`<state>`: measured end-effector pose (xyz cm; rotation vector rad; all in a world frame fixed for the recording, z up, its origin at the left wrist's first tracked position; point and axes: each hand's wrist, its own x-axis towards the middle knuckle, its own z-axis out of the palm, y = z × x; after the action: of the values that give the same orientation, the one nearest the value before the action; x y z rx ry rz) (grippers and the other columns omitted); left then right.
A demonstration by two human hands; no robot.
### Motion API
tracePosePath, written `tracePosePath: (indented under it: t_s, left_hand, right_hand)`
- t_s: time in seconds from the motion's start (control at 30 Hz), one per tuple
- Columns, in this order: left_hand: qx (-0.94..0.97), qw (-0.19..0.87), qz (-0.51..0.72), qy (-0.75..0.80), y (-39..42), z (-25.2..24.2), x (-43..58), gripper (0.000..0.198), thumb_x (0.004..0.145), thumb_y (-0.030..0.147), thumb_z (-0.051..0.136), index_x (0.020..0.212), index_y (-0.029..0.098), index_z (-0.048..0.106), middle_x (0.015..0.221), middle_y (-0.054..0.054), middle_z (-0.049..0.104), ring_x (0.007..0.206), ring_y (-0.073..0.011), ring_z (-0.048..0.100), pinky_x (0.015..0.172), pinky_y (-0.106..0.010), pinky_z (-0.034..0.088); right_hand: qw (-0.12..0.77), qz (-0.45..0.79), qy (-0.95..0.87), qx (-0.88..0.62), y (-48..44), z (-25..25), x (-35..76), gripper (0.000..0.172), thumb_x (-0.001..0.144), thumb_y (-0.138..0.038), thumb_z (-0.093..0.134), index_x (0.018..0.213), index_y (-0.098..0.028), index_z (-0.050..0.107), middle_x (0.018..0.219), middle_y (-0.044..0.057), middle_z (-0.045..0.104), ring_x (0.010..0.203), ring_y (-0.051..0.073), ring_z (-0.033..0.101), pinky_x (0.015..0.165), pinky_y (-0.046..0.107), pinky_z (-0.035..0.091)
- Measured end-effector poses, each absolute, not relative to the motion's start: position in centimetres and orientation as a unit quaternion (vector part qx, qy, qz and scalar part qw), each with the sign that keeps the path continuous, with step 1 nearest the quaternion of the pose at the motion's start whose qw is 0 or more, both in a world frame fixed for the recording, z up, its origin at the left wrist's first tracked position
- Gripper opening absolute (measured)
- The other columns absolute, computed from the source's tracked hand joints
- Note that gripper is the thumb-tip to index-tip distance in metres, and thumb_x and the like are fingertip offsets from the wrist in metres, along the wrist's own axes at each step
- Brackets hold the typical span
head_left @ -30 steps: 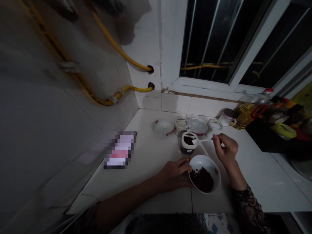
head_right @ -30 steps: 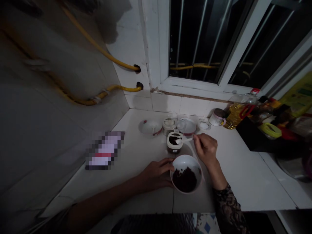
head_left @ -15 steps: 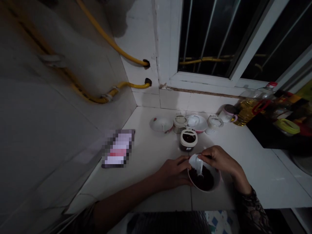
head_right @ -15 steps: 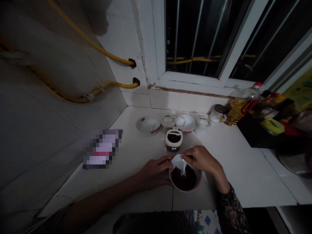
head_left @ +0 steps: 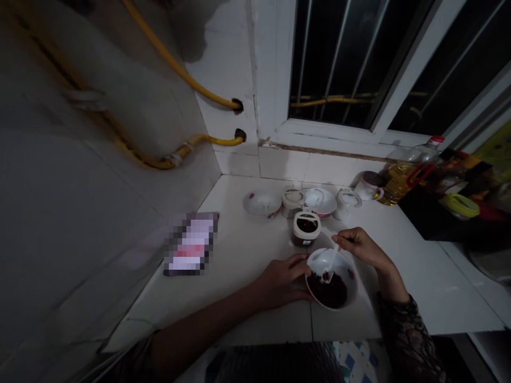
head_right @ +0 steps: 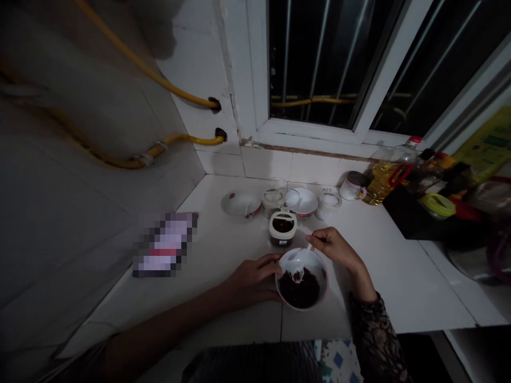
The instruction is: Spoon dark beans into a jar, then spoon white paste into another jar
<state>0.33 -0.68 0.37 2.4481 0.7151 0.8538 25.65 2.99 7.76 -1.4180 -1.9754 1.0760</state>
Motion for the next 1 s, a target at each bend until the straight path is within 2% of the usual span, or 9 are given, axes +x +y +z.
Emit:
tracePosePath:
  t_s: [0.13,0.27,0.33,0.43,0.5,0.6,0.7,1.0]
  left_hand:
    - [0.888,0.225,0.311,0.254,-0.6,0.2,0.3,0.045,0.078,0.057,0.069,0.104,0.021,0.058,0.127,-0.010,0.058,0.107,-0.0231,0.065,0.084,-0.032,0.056]
    - [0.886,0.227,0.313,0.255,-0.6,0.0,0.2,0.046,0.078,0.057,0.070,0.104,0.022,0.058,0.126,-0.009,0.058,0.106,-0.0223,0.066,0.083,-0.030,0.055]
    - [0.884,0.230,0.318,0.255,-0.6,0.0,0.2,0.045,0.078,0.057,0.069,0.105,0.022,0.058,0.125,-0.008,0.058,0.106,-0.0217,0.065,0.085,-0.029,0.055]
    - [0.881,0.227,0.333,0.248,-0.6,0.1,0.2,0.044,0.079,0.057,0.068,0.105,0.022,0.058,0.126,-0.009,0.058,0.106,-0.0209,0.065,0.085,-0.028,0.054]
    - [0.882,0.223,0.336,0.243,-0.6,0.2,0.2,0.044,0.080,0.057,0.067,0.106,0.022,0.057,0.125,-0.009,0.058,0.104,-0.0209,0.066,0.083,-0.028,0.055]
    - [0.886,0.214,0.330,0.244,-0.6,0.1,0.2,0.045,0.081,0.059,0.065,0.106,0.022,0.057,0.125,-0.009,0.058,0.104,-0.0216,0.066,0.080,-0.029,0.056]
    - [0.888,0.212,0.330,0.242,-0.6,-0.1,0.2,0.048,0.080,0.060,0.065,0.108,0.022,0.056,0.127,-0.010,0.057,0.105,-0.0216,0.066,0.081,-0.029,0.056]
    - [0.887,0.235,0.312,0.248,-0.6,0.4,0.1,0.045,0.080,0.057,0.067,0.106,0.022,0.057,0.130,-0.010,0.057,0.110,-0.0229,0.064,0.086,-0.031,0.055]
  right_hand:
    - [0.243,0.341,-0.743,-0.522,3.0,7.6,25.1,0.056,0.083,-0.064,0.049,0.054,-0.017,0.051,0.051,-0.005,0.033,0.051,0.009,0.029,0.049,0.023,0.026]
    - [0.224,0.195,-0.806,-0.512,2.2,7.5,23.7,0.048,0.092,-0.050,0.045,0.058,-0.018,0.052,0.054,-0.001,0.046,0.052,0.011,0.039,0.053,0.025,0.029]
    - [0.198,0.169,-0.835,-0.484,1.7,7.6,22.9,0.045,0.095,-0.044,0.043,0.060,-0.018,0.053,0.055,0.000,0.049,0.052,0.011,0.041,0.056,0.026,0.029]
    - [0.173,0.189,-0.852,-0.457,1.2,7.8,22.3,0.044,0.096,-0.043,0.043,0.060,-0.019,0.053,0.055,-0.001,0.048,0.052,0.011,0.040,0.055,0.026,0.028]
    - [0.175,0.223,-0.840,-0.464,1.2,7.9,22.4,0.047,0.095,-0.046,0.043,0.058,-0.018,0.050,0.053,-0.002,0.043,0.051,0.010,0.036,0.053,0.025,0.026]
    - [0.195,0.298,-0.797,-0.489,1.7,7.7,23.2,0.051,0.092,-0.053,0.044,0.055,-0.018,0.047,0.052,-0.004,0.036,0.050,0.009,0.030,0.049,0.023,0.024]
    - [0.223,0.353,-0.749,-0.515,2.2,7.5,24.0,0.051,0.086,-0.059,0.049,0.056,-0.017,0.051,0.052,-0.004,0.035,0.050,0.009,0.030,0.048,0.023,0.024]
    - [0.272,0.403,-0.689,-0.538,2.9,7.8,24.3,0.056,0.075,-0.066,0.056,0.050,-0.017,0.050,0.049,-0.006,0.030,0.050,0.008,0.026,0.048,0.024,0.022]
